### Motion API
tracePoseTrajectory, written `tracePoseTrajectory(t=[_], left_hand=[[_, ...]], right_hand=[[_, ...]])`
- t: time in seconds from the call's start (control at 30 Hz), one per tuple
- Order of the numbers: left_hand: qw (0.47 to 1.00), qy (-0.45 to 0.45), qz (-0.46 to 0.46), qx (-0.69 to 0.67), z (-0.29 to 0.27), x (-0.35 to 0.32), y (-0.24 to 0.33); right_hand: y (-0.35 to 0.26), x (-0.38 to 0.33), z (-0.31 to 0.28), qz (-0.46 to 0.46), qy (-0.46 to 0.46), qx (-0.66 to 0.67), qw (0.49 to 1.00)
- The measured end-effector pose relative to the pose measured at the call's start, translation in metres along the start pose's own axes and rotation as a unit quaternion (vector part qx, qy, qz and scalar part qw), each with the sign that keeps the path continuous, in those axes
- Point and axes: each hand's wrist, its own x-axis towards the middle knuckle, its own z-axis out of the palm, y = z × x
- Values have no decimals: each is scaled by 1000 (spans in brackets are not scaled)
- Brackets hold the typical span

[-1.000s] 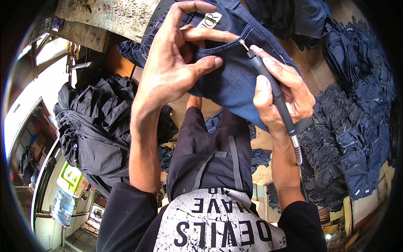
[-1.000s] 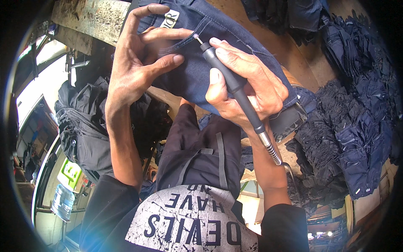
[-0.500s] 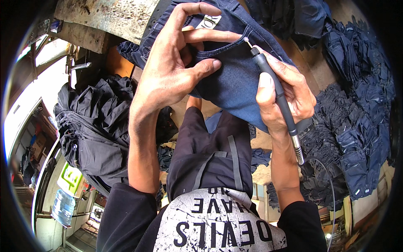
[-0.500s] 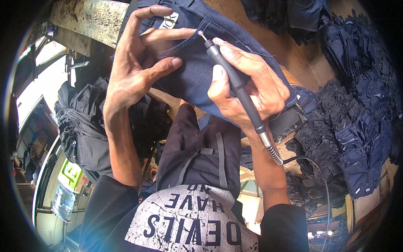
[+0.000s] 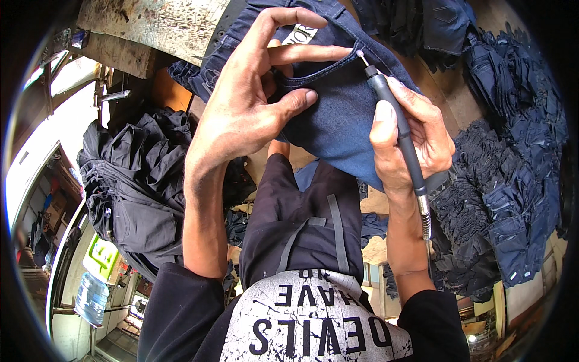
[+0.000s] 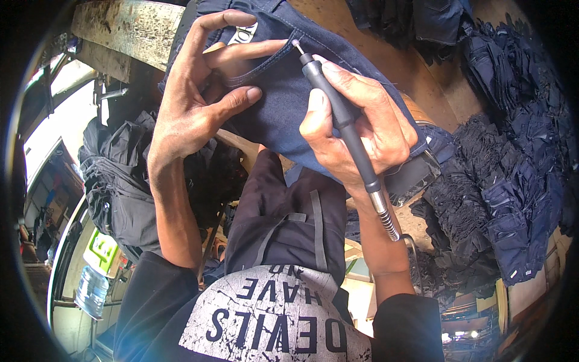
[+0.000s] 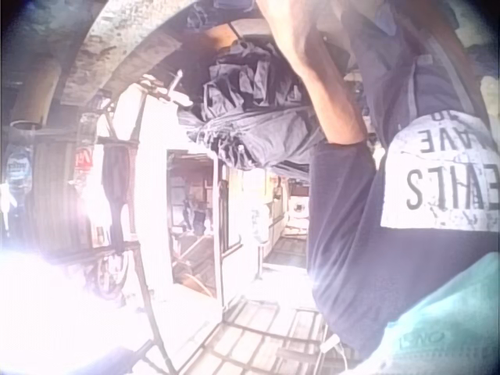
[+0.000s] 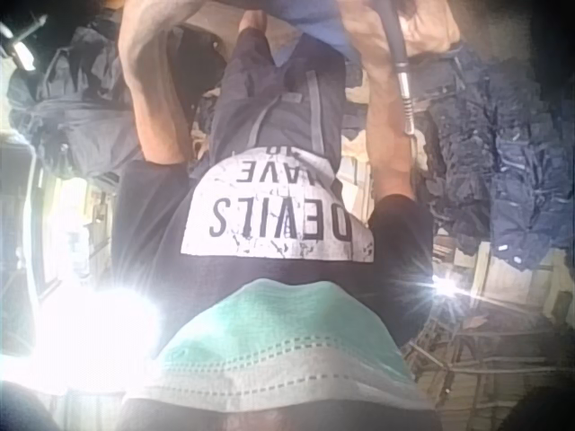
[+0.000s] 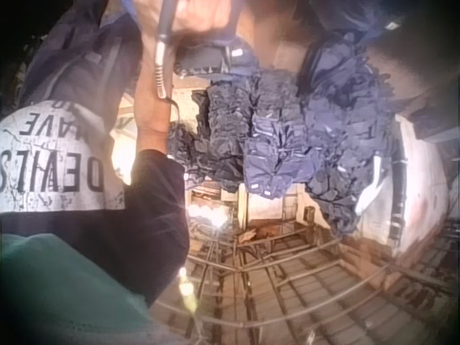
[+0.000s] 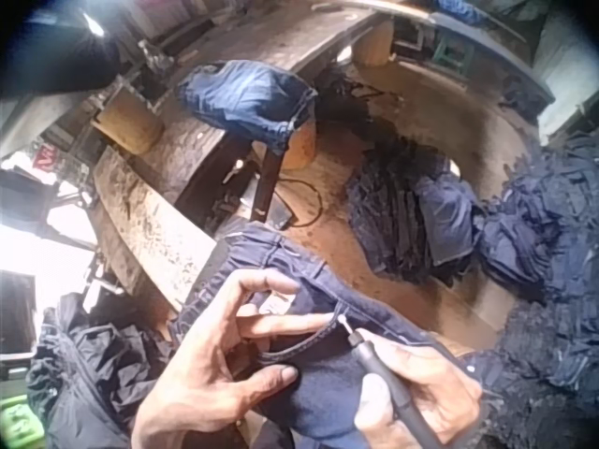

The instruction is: The person uses a seam ripper to remove stitching from the seams of multiple pairs of dark denim jeans. They work one pair at a time, lifting and turning the jeans to access different seams, then placing the finished items into a pile on the floor.

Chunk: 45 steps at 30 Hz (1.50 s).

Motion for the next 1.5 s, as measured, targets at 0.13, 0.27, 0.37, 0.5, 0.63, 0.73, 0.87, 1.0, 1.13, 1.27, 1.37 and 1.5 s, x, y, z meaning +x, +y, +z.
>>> tracePoseTrajectory(t=[0.13,0.27,0.37,0.5,0.63,0.73,0.87,1.0,1.13,1.27,1.37,1.5], left_hand=[[1000,-5,-19,15,0,-1,5],[999,-17,11,43,-2,2,3],[998,-17,30,44,-3,2,-1],[998,-24,25,55,-6,2,-3],[999,-11,16,26,-6,5,-5],[992,28,71,104,-7,-6,-9],[898,183,194,351,-24,-50,-9],[876,216,31,430,-35,-75,-9],[852,230,98,461,-26,-60,-17],[822,259,63,504,-20,-50,-26],[832,199,79,512,-19,-50,-20],[908,74,0,413,-26,-47,8]], right_hand=[[-2,1,1,2,9,-16,1000],[-3,1,3,8,17,-23,1000],[-1,-1,1,12,12,-31,999],[3,-2,-2,-24,-17,-2,1000],[0,-3,-3,12,9,67,998],[4,-1,-5,59,132,191,971],[-6,-24,-46,87,179,77,977],[-27,-70,-79,55,105,-169,978],[-28,-96,-64,68,127,-224,964],[-14,-91,-43,61,165,-261,949],[-14,-90,-36,93,196,-246,945],[-15,-87,-39,46,193,-244,949]])
